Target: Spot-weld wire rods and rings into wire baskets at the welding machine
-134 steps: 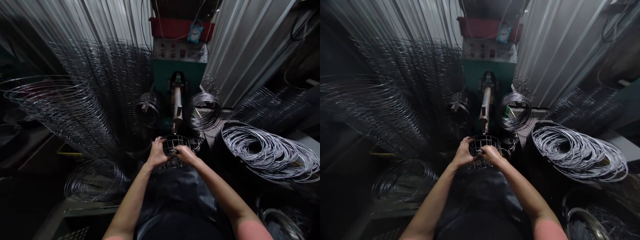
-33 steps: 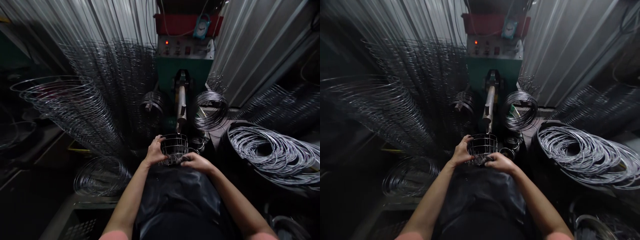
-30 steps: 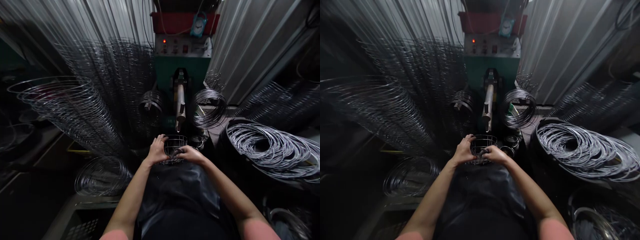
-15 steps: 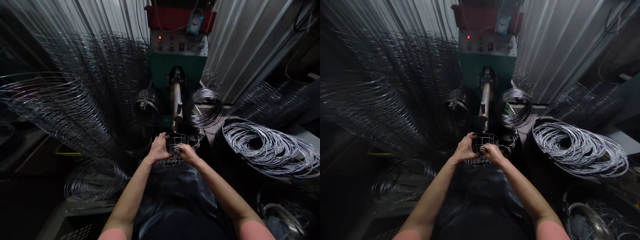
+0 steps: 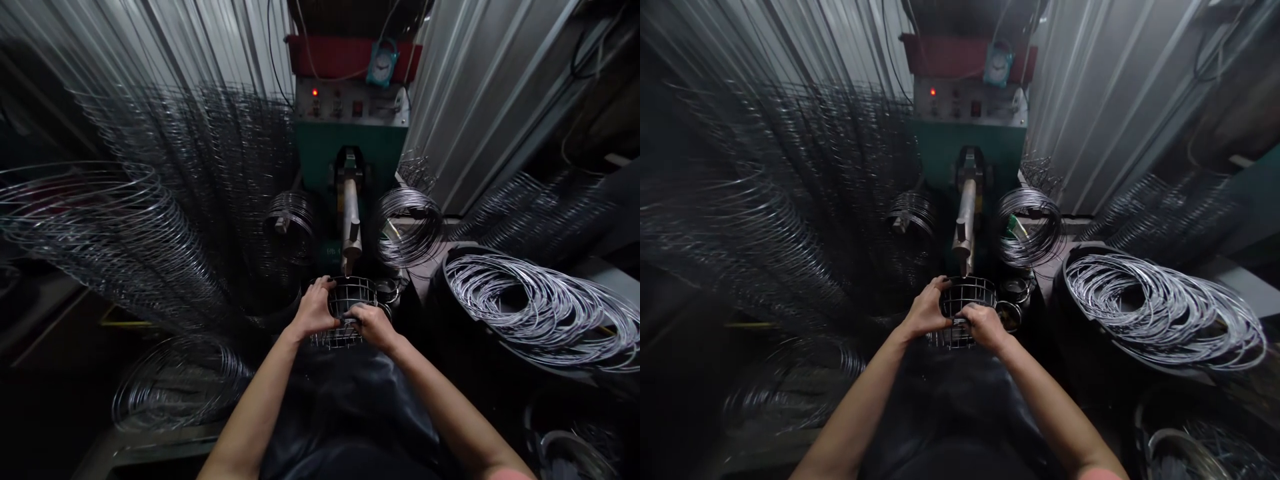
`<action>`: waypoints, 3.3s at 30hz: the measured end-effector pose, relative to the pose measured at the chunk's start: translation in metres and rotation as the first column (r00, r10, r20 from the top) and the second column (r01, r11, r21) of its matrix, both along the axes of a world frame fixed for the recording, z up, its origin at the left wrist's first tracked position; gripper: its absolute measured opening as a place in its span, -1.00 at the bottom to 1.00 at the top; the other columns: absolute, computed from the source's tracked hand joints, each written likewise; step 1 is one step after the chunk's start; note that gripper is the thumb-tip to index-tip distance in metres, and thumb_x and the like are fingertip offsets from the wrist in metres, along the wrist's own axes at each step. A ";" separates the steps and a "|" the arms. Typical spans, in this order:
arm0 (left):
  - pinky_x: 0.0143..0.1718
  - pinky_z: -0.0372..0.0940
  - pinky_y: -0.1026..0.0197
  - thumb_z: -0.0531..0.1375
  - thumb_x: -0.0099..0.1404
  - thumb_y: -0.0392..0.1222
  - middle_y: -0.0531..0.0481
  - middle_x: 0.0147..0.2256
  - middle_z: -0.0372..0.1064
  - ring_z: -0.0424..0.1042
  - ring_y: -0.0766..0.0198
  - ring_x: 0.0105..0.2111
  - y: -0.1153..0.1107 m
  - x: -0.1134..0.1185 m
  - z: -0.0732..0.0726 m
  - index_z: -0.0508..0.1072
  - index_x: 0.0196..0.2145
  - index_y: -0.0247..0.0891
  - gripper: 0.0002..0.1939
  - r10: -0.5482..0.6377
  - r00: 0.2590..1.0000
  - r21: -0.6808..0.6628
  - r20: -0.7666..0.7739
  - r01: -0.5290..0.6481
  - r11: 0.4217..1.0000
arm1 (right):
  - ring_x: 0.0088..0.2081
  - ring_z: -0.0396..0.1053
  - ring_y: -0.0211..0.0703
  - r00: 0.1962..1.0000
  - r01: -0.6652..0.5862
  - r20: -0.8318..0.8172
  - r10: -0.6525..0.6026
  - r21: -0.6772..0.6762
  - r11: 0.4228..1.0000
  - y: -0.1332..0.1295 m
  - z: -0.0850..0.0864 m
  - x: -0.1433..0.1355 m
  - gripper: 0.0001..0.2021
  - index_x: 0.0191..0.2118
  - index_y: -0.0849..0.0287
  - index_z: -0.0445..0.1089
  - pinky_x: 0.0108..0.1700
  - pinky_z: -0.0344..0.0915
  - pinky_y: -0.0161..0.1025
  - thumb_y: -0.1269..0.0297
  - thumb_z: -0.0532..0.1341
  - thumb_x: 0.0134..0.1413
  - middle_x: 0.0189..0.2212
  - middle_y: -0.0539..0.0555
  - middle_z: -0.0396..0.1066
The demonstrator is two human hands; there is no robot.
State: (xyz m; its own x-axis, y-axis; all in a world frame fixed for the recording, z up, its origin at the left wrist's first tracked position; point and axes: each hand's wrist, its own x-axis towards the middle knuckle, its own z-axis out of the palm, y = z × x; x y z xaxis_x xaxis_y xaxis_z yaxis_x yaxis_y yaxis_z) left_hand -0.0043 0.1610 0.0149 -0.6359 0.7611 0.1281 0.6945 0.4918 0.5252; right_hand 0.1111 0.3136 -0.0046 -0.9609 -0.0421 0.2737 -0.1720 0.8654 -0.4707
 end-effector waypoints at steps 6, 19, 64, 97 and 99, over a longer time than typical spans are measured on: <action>0.22 -0.01 -0.08 0.35 -0.18 -0.21 -0.27 0.20 0.03 -0.02 -0.04 0.24 0.005 -0.011 0.001 0.16 0.08 -0.28 -0.16 -0.024 1.000 0.042 -0.002 0.025 0.999 | -0.28 0.44 -0.21 1.000 0.024 -0.013 -0.023 0.039 0.999 0.002 0.003 -0.007 -0.77 -0.24 0.13 0.44 -0.26 0.29 -0.37 0.54 0.22 -0.05 -0.32 0.05 0.47; 0.14 0.15 0.01 0.37 -0.17 -0.07 -0.21 0.13 0.13 0.14 -0.03 0.16 0.021 -0.018 0.007 0.22 0.03 -0.24 -0.21 0.021 1.000 0.036 -0.012 -0.021 0.999 | -0.22 0.44 -0.16 0.986 0.155 0.056 -0.158 0.069 0.986 0.006 0.012 -0.012 -0.83 -0.20 0.12 0.43 -0.21 0.30 -0.34 0.45 0.20 0.06 -0.26 0.08 0.48; 0.17 0.10 0.06 0.40 -0.21 -0.17 -0.20 0.20 0.03 0.07 0.01 0.20 0.020 -0.014 0.002 0.20 0.05 -0.25 -0.16 0.075 0.997 0.043 0.022 -0.076 0.996 | -0.34 0.47 -0.02 0.842 0.513 0.423 -0.335 -0.434 0.741 -0.024 -0.085 0.180 -0.73 -0.36 0.12 0.52 -0.27 0.35 -0.19 0.12 0.12 0.03 -0.43 0.09 0.53; 0.11 -0.05 -0.19 0.06 0.22 0.20 0.00 -0.40 0.48 0.43 0.09 -0.25 0.051 -0.078 0.022 0.47 -0.45 -0.17 -0.59 0.120 0.992 -0.204 -0.035 -0.125 0.971 | -0.47 0.21 -0.29 0.944 0.120 0.310 -0.116 0.005 0.993 0.100 0.016 -0.109 -0.67 -0.40 0.23 0.45 -0.45 0.04 -0.38 0.08 0.10 0.12 -0.53 -0.02 0.37; 0.12 -0.20 -0.33 0.04 0.25 0.19 -0.02 -0.39 0.48 0.43 0.08 -0.24 0.052 -0.074 0.024 0.47 -0.44 -0.19 -0.57 0.116 0.990 -0.208 -0.079 -0.130 0.969 | -0.46 0.23 -0.28 0.934 0.120 0.335 -0.121 0.024 0.992 0.100 0.017 -0.110 -0.67 -0.39 0.22 0.46 -0.44 0.04 -0.38 0.07 0.09 0.12 -0.51 -0.02 0.38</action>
State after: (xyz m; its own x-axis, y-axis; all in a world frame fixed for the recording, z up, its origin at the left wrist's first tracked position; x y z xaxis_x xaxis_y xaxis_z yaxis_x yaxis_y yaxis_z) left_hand -0.0785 0.2126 0.0391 -0.7218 0.6919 0.0170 0.6513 0.6708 0.3546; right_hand 0.0013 0.4132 0.0124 -0.9947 0.0798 -0.0655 0.1016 0.8711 -0.4806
